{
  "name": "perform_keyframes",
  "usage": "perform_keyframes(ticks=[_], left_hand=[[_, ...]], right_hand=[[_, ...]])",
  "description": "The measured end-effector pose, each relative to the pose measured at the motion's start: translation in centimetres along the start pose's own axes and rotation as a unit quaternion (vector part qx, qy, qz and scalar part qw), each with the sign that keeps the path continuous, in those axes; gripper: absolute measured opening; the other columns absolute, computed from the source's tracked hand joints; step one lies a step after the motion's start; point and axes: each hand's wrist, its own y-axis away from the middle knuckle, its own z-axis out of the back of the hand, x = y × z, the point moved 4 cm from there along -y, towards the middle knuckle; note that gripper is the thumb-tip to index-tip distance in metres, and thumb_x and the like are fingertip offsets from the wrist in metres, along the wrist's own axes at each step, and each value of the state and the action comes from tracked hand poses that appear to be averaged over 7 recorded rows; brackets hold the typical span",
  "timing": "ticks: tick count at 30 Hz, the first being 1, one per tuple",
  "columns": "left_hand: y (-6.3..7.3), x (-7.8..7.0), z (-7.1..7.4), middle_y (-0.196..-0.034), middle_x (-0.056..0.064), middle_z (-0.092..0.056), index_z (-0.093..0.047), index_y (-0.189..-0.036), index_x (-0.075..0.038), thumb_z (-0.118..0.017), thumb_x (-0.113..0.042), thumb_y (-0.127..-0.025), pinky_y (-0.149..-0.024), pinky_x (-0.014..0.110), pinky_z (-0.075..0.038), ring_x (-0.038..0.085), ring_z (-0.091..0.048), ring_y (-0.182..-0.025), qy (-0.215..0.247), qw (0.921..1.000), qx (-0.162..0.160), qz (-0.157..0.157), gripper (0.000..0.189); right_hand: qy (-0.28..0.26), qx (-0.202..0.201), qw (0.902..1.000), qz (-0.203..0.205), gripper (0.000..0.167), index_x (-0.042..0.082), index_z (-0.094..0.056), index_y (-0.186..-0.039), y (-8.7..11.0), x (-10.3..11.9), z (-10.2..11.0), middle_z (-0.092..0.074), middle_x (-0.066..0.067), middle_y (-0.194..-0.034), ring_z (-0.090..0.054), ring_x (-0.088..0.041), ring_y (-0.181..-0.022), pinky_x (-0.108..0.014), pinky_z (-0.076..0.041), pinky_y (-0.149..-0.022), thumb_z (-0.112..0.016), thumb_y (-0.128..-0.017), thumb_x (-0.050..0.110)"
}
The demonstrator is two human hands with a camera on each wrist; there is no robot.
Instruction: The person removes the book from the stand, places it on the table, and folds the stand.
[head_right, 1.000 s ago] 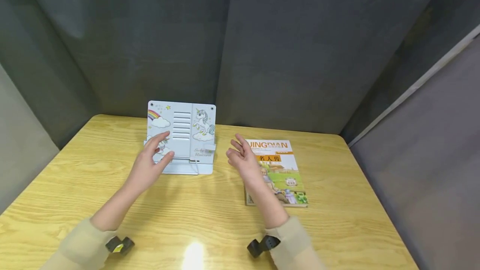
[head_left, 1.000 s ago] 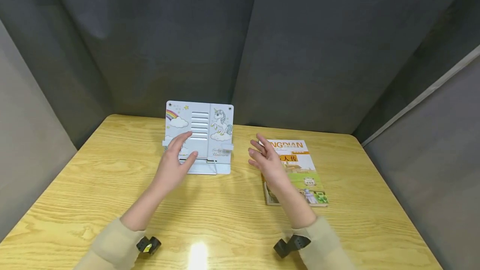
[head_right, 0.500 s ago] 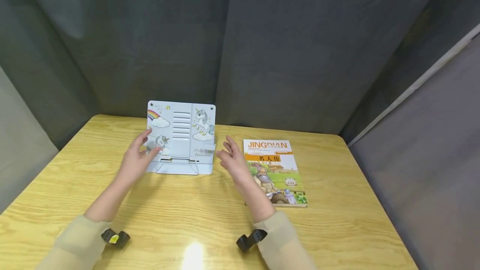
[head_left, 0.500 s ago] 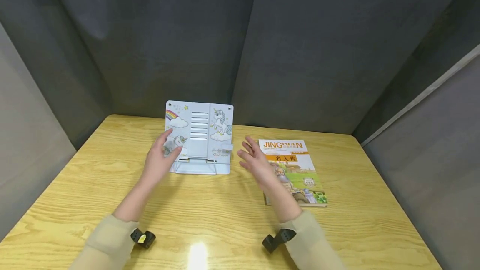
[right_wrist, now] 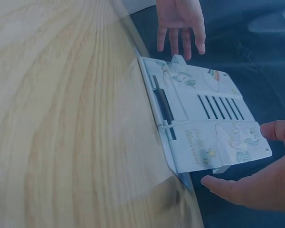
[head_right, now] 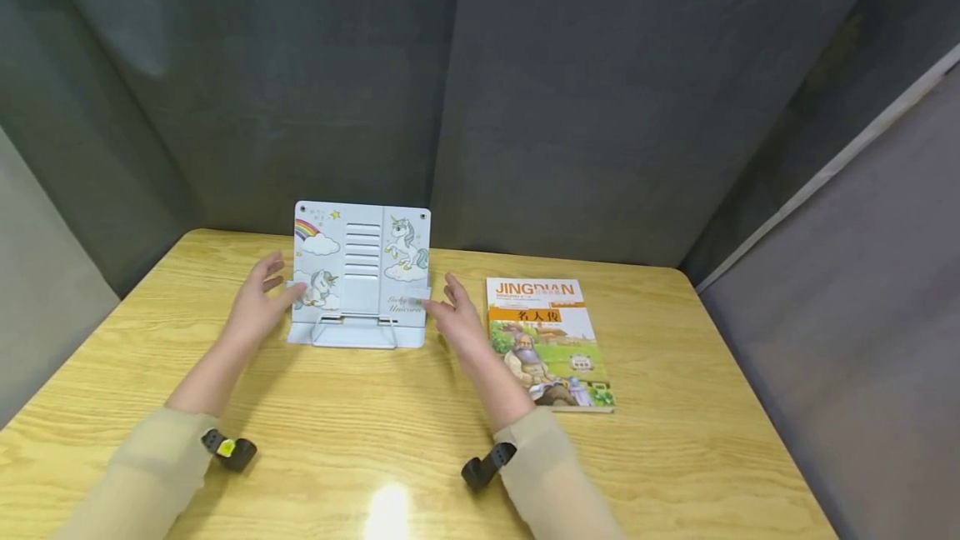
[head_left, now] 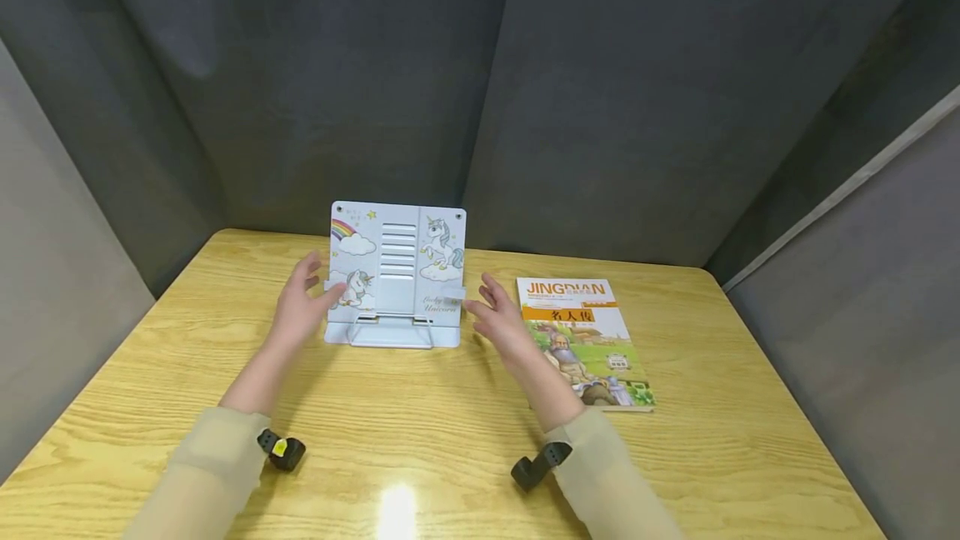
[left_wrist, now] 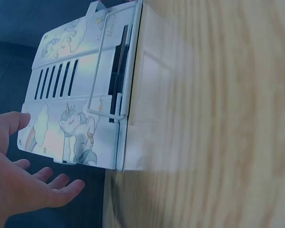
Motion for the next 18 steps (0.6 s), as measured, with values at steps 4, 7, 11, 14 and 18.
perform_keyframes(ticks=[4,7,11,14,18], left_hand=[[-1.0,0.7,0.1,-0.146,0.021,-0.035,-0.017,-0.151,-0.011,-0.065,-0.021,-0.089,-0.107,0.052,-0.035,0.042,-0.035,-0.132,0.007,0.9999,0.007,0.01,0.079],[-1.7,1.1,0.1,-0.143,0.022,-0.039,-0.016,-0.151,-0.013,-0.065,-0.02,-0.089,-0.106,0.05,-0.036,0.041,-0.038,-0.13,0.011,0.9996,0.015,0.022,0.08],[-2.5,1.2,0.1,-0.139,0.024,-0.043,-0.016,-0.151,-0.011,-0.064,-0.019,-0.089,-0.104,0.049,-0.04,0.041,-0.043,-0.125,0.013,0.9994,0.021,0.026,0.079],[-3.1,1.0,0.1,-0.135,0.027,-0.045,-0.016,-0.151,-0.008,-0.064,-0.016,-0.089,-0.1,0.047,-0.044,0.041,-0.047,-0.12,0.013,0.9996,0.018,0.017,0.079],[-3.8,1.1,0.0,-0.129,0.027,-0.048,-0.017,-0.15,-0.008,-0.065,-0.014,-0.088,-0.088,0.038,-0.051,0.038,-0.052,-0.112,0.012,0.9997,0.017,0.016,0.078]], right_hand=[[0.004,-0.007,0.9999,-0.012,0.071,0.016,-0.018,-0.151,-0.7,-0.5,-0.1,-0.02,-0.015,-0.155,-0.029,-0.035,-0.138,-0.05,-0.034,-0.108,-0.058,-0.093,0.018],[0.005,-0.011,0.9997,-0.02,0.071,0.017,-0.018,-0.151,-1.2,-0.8,-0.1,-0.023,-0.017,-0.153,-0.033,-0.037,-0.135,-0.051,-0.035,-0.107,-0.058,-0.093,0.017],[0.009,-0.015,0.9995,-0.025,0.07,0.017,-0.019,-0.151,-1.7,-1.0,-0.3,-0.026,-0.019,-0.151,-0.035,-0.038,-0.133,-0.052,-0.037,-0.105,-0.058,-0.092,0.017],[0.007,-0.015,0.9996,-0.023,0.07,0.015,-0.019,-0.151,-2.0,-1.0,-0.5,-0.027,-0.021,-0.15,-0.036,-0.039,-0.133,-0.053,-0.037,-0.105,-0.057,-0.092,0.016],[0.003,-0.012,0.9997,-0.021,0.069,0.015,-0.02,-0.151,-2.2,-0.8,-0.8,-0.028,-0.022,-0.149,-0.036,-0.039,-0.133,-0.055,-0.036,-0.105,-0.057,-0.092,0.016]])
